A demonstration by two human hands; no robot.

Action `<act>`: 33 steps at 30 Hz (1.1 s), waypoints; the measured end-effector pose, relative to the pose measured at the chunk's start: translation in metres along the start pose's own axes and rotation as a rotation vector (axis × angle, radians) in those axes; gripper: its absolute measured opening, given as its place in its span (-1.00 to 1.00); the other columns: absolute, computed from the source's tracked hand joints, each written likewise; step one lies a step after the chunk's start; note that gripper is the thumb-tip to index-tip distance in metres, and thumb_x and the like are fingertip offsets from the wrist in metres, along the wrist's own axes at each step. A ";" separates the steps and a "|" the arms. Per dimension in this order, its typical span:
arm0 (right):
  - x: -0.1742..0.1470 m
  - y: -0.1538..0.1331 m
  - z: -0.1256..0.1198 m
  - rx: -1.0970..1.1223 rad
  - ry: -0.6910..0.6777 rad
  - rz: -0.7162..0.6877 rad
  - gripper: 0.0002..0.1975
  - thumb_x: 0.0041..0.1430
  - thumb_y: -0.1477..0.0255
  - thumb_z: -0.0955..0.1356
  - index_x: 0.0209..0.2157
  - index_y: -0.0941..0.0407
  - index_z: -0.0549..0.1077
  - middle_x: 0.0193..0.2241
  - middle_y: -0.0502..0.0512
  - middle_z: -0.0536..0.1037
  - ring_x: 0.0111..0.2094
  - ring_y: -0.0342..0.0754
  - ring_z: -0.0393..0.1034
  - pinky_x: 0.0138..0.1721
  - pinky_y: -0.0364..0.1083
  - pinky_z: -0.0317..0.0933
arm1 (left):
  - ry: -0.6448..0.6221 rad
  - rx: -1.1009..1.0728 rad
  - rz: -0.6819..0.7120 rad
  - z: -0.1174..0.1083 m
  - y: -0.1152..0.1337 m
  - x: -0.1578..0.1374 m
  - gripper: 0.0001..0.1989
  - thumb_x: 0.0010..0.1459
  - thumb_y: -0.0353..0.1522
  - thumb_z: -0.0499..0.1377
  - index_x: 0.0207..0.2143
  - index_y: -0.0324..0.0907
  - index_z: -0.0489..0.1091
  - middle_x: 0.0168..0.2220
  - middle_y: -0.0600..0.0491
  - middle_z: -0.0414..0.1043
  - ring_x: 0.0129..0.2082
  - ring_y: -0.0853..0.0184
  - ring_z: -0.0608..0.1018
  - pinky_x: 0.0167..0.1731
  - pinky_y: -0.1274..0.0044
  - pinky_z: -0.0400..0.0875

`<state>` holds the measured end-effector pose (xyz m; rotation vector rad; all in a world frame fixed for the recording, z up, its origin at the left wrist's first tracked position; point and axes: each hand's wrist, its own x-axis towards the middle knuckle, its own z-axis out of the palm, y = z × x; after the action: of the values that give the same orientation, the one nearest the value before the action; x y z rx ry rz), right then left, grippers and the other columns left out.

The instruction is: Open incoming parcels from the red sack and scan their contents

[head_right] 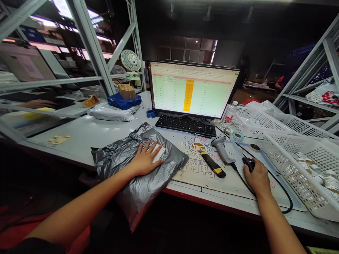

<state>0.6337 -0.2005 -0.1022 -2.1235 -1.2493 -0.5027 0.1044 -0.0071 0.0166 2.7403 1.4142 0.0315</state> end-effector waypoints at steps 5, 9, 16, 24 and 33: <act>-0.001 0.007 0.005 -0.010 -0.030 0.051 -0.25 0.25 0.00 0.23 0.21 0.32 0.38 0.07 0.50 0.50 0.12 0.43 0.41 0.22 0.32 0.27 | -0.004 -0.013 0.008 -0.001 0.000 -0.001 -0.15 0.40 0.14 -0.05 0.57 -0.02 -0.08 0.58 -0.03 -0.34 0.55 -0.20 -0.27 0.45 -0.10 -0.37; -0.001 0.011 0.008 0.003 -0.026 0.063 -0.26 0.23 -0.01 0.24 0.20 0.28 0.38 0.07 0.47 0.51 0.12 0.43 0.40 0.23 0.32 0.27 | 0.001 -0.021 0.006 -0.002 0.000 -0.001 -0.16 0.39 0.15 -0.04 0.56 -0.01 -0.05 0.58 -0.04 -0.31 0.56 -0.19 -0.25 0.45 -0.11 -0.34; -0.001 0.006 0.005 -0.004 -0.007 0.020 -0.28 0.27 0.04 0.23 0.21 0.33 0.37 0.07 0.51 0.50 0.12 0.41 0.42 0.25 0.32 0.25 | 0.007 -0.017 0.007 0.000 0.000 0.000 -0.16 0.40 0.12 -0.02 0.57 -0.03 -0.06 0.58 -0.04 -0.31 0.56 -0.19 -0.25 0.46 -0.10 -0.35; 0.000 -0.001 0.000 -0.002 0.007 0.004 -0.30 0.27 0.08 0.23 0.22 0.34 0.35 0.09 0.53 0.50 0.15 0.41 0.39 0.26 0.33 0.23 | -0.009 -0.003 0.012 -0.001 0.001 0.000 -0.15 0.40 0.11 -0.01 0.57 -0.03 -0.09 0.58 -0.03 -0.35 0.56 -0.16 -0.27 0.47 -0.08 -0.35; -0.001 -0.003 -0.002 0.008 0.034 -0.019 -0.35 0.24 0.11 0.26 0.18 0.30 0.38 0.06 0.51 0.52 0.12 0.37 0.41 0.24 0.31 0.24 | -0.021 0.022 0.022 0.001 -0.002 0.001 -0.15 0.41 0.12 -0.04 0.58 -0.03 -0.12 0.58 -0.04 -0.35 0.56 -0.17 -0.26 0.47 -0.07 -0.35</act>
<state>0.6302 -0.2017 -0.1003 -2.0903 -1.2516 -0.5387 0.1037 -0.0053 0.0157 2.7653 1.3874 -0.0115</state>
